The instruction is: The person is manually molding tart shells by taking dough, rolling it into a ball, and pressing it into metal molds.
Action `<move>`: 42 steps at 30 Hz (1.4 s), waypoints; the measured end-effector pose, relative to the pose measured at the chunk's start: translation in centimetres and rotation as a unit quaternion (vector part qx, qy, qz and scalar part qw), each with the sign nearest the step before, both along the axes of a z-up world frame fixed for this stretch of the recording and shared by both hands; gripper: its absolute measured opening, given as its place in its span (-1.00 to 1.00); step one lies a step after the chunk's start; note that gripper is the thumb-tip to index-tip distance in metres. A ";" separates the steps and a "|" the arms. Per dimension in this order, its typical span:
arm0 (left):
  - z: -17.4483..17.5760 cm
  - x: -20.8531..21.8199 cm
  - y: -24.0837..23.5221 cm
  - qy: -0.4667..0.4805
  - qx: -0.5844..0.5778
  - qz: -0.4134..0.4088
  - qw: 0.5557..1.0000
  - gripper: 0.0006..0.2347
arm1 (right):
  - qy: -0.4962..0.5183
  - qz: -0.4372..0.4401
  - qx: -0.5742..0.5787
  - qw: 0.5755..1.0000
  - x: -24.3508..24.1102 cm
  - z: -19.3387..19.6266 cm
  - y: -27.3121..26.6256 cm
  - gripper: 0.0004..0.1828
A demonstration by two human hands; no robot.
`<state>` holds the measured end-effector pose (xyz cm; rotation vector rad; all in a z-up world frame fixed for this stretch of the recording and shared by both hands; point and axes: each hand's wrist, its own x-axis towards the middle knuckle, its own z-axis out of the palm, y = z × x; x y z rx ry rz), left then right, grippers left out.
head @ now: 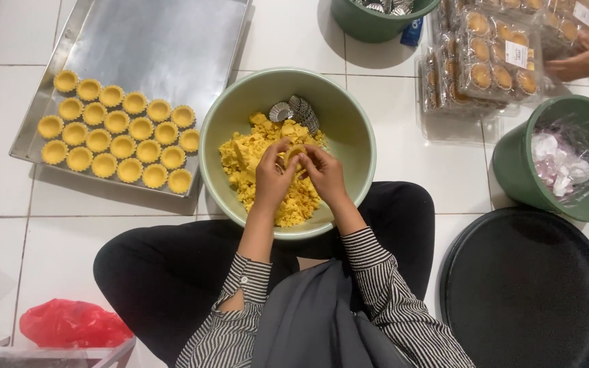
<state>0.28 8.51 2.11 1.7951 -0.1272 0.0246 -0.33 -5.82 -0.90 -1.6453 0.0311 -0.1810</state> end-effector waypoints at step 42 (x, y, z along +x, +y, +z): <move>-0.2 -0.1 0.3 -0.031 0.015 -0.024 0.999 -0.71 | 0.047 0.079 -0.067 0.993 -0.7 1.3 0.1 -0.59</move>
